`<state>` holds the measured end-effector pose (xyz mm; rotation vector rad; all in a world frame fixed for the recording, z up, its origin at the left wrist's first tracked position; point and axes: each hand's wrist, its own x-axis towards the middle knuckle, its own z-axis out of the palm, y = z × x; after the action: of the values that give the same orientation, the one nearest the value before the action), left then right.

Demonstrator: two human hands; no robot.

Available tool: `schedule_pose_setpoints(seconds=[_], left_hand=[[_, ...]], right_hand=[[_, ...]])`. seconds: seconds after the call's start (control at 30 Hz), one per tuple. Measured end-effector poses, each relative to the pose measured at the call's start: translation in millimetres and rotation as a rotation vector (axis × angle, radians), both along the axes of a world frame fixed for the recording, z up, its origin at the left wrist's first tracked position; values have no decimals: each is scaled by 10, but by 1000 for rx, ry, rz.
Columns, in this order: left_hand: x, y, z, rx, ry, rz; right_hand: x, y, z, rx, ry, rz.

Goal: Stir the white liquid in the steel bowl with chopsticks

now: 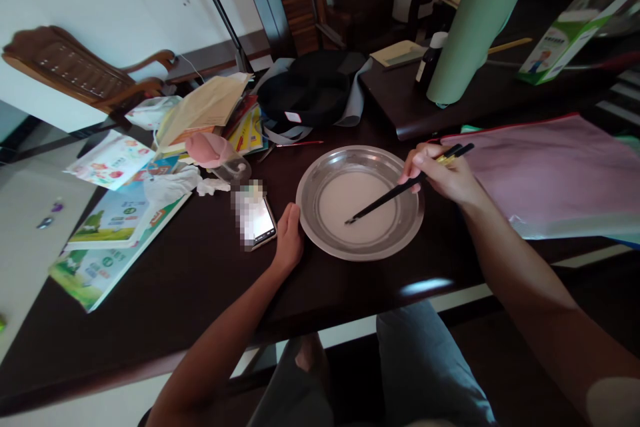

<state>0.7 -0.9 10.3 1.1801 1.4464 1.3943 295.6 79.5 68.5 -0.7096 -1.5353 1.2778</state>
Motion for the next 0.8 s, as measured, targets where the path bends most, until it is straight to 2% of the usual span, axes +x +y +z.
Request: schedule_pose_setpoints(seconds=[0.2, 0.27, 0.37, 0.43, 0.63, 0.7, 0.8], left_hand=[[-1, 5, -42, -1, -43, -11], [-3, 6, -56, 10, -53, -13], [-10, 7, -74, 19, -59, -16], [-19, 7, -89, 15, -68, -21], [-35, 13, -116, -8, -57, -12], [-33, 14, -109, -4, -54, -13], [-26, 13, -96, -2, -51, -18]], right_hand=[[44, 45, 27, 94, 81, -158], [48, 40, 31, 78, 93, -138], [18, 9, 20, 7, 7, -22], [0, 4, 15, 9, -36, -10], [32, 73, 24, 92, 140, -181], [27, 60, 20, 66, 133, -129], [-4, 18, 18, 38, -6, -16]])
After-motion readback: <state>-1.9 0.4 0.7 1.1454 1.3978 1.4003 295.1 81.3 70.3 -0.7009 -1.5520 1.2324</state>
